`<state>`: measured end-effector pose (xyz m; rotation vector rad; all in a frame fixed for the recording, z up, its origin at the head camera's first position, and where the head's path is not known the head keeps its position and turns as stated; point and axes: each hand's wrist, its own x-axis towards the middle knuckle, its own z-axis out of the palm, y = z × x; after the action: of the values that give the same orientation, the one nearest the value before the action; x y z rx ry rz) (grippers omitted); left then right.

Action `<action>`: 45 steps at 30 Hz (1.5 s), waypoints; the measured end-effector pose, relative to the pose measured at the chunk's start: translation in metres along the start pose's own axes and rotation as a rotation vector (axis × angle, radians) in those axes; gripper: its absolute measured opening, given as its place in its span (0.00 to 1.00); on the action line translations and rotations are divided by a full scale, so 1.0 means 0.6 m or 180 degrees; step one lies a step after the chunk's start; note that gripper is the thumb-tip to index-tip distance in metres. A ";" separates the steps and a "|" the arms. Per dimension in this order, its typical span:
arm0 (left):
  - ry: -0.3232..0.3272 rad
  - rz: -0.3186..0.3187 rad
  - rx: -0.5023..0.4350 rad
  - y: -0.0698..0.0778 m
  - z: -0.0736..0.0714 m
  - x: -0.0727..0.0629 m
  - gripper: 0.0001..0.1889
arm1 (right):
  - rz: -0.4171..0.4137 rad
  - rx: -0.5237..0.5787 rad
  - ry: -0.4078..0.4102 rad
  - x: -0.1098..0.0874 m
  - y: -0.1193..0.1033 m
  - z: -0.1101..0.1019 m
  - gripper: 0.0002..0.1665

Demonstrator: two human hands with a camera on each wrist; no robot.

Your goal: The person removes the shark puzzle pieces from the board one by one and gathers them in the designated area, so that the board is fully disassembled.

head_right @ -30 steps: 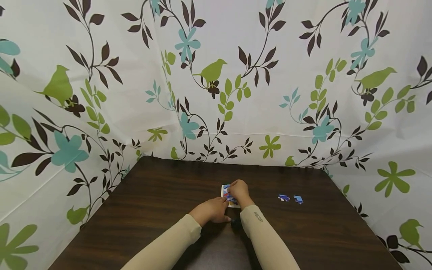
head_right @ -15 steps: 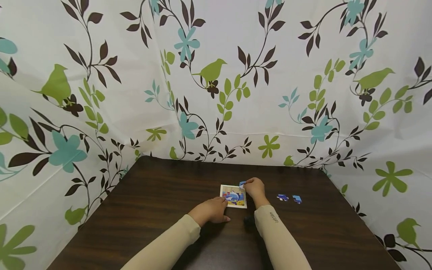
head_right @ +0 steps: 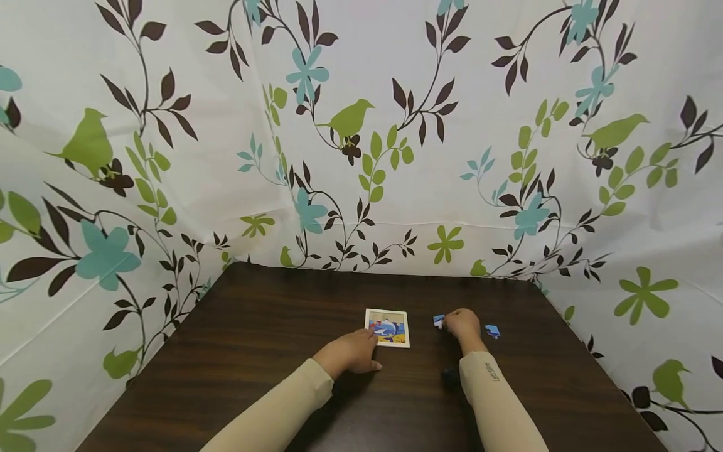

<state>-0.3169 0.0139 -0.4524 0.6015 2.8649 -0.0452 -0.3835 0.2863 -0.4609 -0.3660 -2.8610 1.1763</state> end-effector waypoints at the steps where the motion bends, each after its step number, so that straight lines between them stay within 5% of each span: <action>1: 0.0001 0.0002 0.0007 -0.001 0.000 0.000 0.38 | 0.0005 0.0003 -0.0009 0.000 0.002 0.000 0.09; 45: -0.0040 -0.0008 -0.0058 -0.001 0.000 -0.002 0.38 | -0.0001 -0.0439 -0.0024 -0.003 0.007 -0.004 0.11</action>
<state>-0.3161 0.0130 -0.4519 0.5921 2.8508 -0.0232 -0.3803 0.2904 -0.4617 -0.3655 -2.9571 0.9848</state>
